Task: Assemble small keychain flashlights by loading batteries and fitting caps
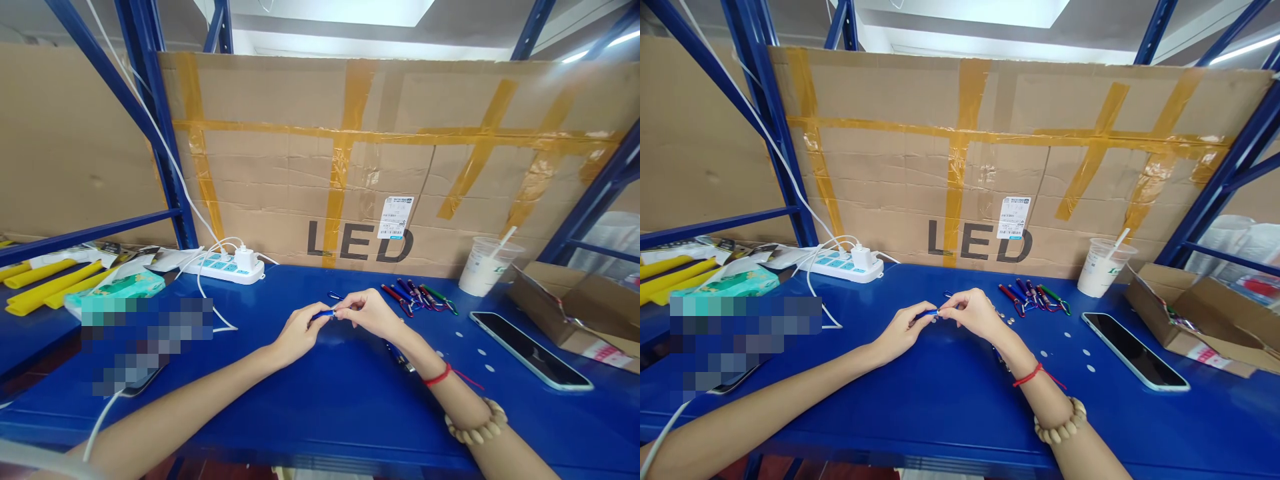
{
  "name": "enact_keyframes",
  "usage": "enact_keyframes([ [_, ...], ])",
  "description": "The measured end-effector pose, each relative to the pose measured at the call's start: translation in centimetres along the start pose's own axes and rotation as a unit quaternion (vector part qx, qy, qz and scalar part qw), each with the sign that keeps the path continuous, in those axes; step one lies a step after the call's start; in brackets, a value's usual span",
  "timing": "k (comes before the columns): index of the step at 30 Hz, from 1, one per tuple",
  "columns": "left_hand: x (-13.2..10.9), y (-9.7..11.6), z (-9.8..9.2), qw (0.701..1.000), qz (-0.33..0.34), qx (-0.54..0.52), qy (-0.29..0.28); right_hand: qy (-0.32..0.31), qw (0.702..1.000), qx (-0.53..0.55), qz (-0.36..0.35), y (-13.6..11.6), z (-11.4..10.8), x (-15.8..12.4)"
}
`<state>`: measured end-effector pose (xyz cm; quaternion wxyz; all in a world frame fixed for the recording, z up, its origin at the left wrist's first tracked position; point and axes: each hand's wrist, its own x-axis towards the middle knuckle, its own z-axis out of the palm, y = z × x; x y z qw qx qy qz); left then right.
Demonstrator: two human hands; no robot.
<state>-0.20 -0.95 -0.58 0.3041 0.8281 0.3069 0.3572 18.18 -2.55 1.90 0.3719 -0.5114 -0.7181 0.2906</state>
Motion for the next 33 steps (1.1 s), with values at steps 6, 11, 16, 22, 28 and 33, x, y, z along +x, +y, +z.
enact_keyframes([
  [6,0.1,0.2,0.1,0.999,-0.018,-0.012,0.029,-0.017,1.000,0.000,-0.021,-0.9,1.5,-0.4],
  [11,0.1,0.0,0.4,0.999,-0.034,0.001,0.020,-0.082,0.996,-0.027,-0.029,-1.2,3.6,-0.7],
  [16,0.3,-0.4,0.5,0.997,-0.079,0.009,0.010,-0.069,0.996,-0.051,-0.022,-0.8,3.8,-0.3],
  [22,0.6,-0.7,0.6,0.990,-0.128,-0.003,0.062,0.043,0.990,-0.132,0.037,-0.6,1.4,0.1],
  [28,0.8,-0.8,0.3,0.983,-0.136,-0.058,0.110,0.251,0.940,-0.220,0.071,-0.2,-1.9,0.1],
  [33,1.0,-1.2,0.2,0.972,-0.183,-0.090,0.120,0.269,0.921,-0.277,0.060,0.6,-2.8,0.1],
])
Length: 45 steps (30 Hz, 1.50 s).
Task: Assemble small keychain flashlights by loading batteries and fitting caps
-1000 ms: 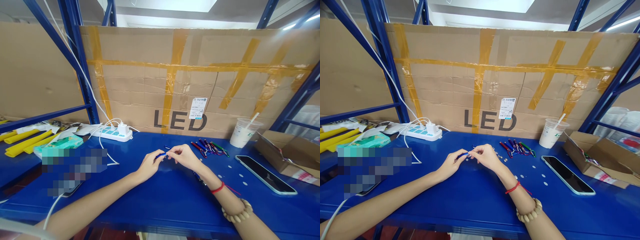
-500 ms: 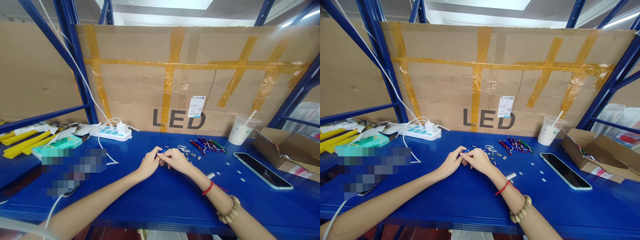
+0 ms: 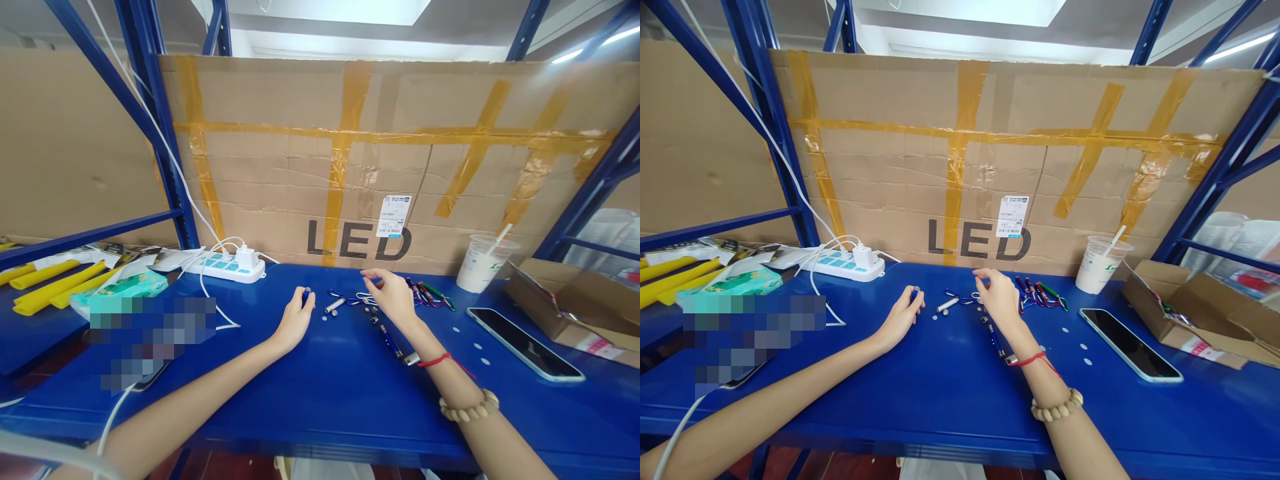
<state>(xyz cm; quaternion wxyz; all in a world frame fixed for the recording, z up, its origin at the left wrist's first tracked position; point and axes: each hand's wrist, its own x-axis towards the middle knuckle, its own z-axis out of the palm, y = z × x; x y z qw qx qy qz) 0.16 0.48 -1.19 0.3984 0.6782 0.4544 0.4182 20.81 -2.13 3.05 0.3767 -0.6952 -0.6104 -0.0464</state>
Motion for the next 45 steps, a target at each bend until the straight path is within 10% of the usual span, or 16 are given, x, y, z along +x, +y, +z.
enact_keyframes([
  [10,0.3,-0.1,-0.2,0.998,-0.013,-0.054,0.013,0.104,0.993,0.032,0.043,0.6,-1.7,0.7],
  [20,0.1,0.6,-0.1,0.998,-0.017,-0.056,-0.008,-0.208,0.955,0.033,-0.210,-1.5,0.7,-1.3],
  [45,0.0,0.7,-0.2,0.998,-0.012,-0.055,0.002,-0.230,0.943,-0.013,-0.239,-1.4,1.5,-0.9],
])
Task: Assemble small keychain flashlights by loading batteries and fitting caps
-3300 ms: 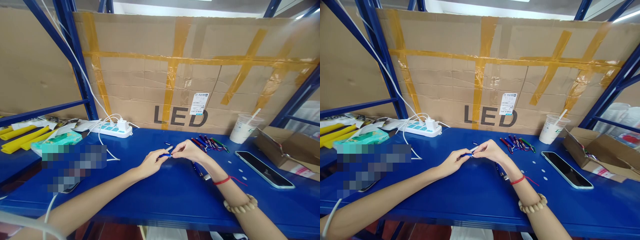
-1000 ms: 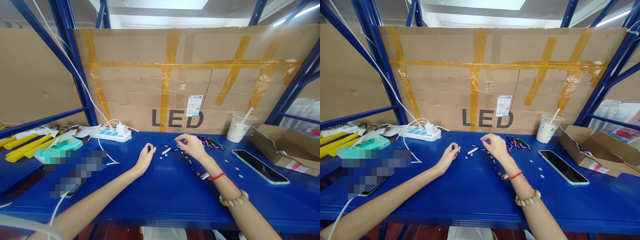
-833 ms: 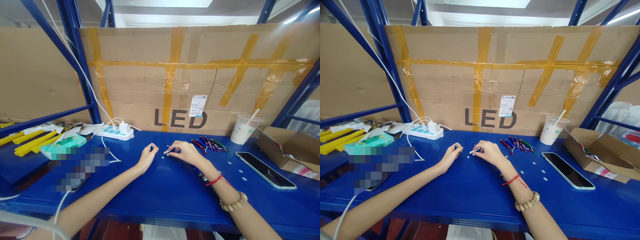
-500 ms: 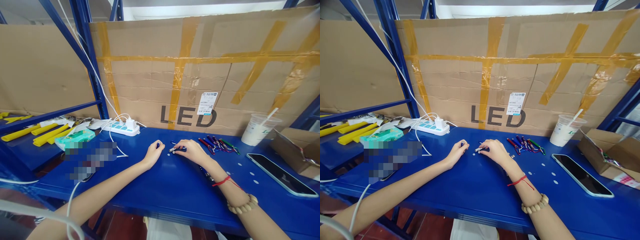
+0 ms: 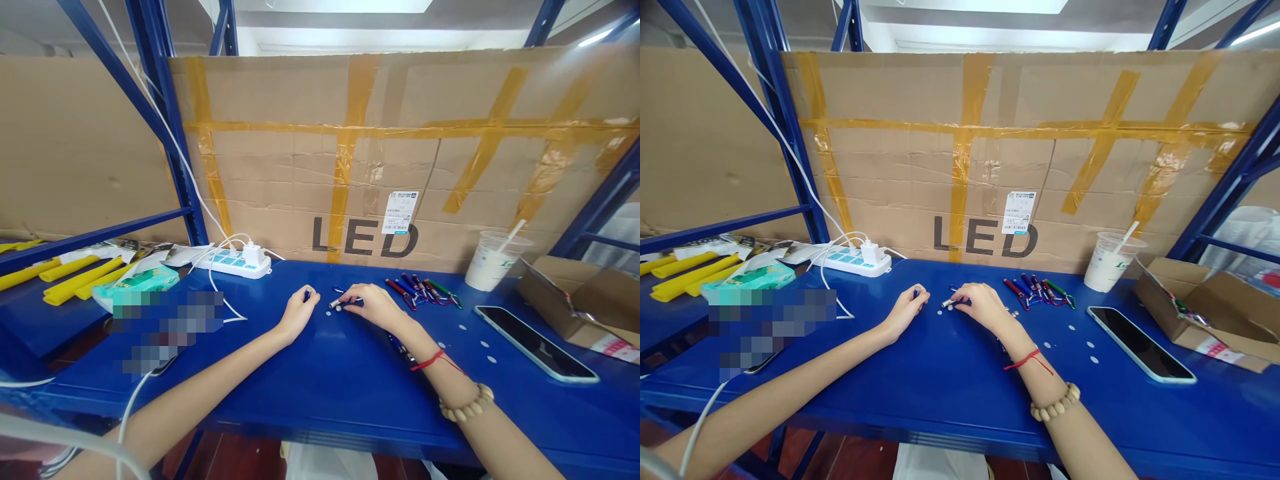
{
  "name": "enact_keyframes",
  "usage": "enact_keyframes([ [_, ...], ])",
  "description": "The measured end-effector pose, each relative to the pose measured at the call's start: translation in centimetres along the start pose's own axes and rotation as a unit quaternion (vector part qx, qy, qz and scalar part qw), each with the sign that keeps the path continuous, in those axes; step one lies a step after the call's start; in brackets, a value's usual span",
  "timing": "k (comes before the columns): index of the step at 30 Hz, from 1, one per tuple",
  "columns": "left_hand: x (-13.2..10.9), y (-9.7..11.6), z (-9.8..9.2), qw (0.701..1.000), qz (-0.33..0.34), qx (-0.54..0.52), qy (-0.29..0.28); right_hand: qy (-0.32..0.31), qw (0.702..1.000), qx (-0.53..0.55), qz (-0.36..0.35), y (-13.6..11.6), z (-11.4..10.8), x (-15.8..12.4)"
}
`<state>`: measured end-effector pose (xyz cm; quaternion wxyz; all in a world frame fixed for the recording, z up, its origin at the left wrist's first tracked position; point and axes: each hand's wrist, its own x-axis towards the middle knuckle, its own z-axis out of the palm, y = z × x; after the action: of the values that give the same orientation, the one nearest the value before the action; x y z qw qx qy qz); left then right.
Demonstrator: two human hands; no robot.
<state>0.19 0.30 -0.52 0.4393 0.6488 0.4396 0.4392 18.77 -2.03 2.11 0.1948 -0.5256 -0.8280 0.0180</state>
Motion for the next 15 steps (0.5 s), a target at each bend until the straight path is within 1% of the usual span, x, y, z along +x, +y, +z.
enact_keyframes([
  [7,0.02,-0.21,0.08,1.000,0.011,0.019,-0.006,-0.024,0.999,0.029,0.005,0.14,0.13,-0.11],
  [15,-0.16,-0.04,0.21,0.998,0.023,0.045,-0.023,-0.036,0.998,0.045,0.009,0.03,0.31,-0.21],
])
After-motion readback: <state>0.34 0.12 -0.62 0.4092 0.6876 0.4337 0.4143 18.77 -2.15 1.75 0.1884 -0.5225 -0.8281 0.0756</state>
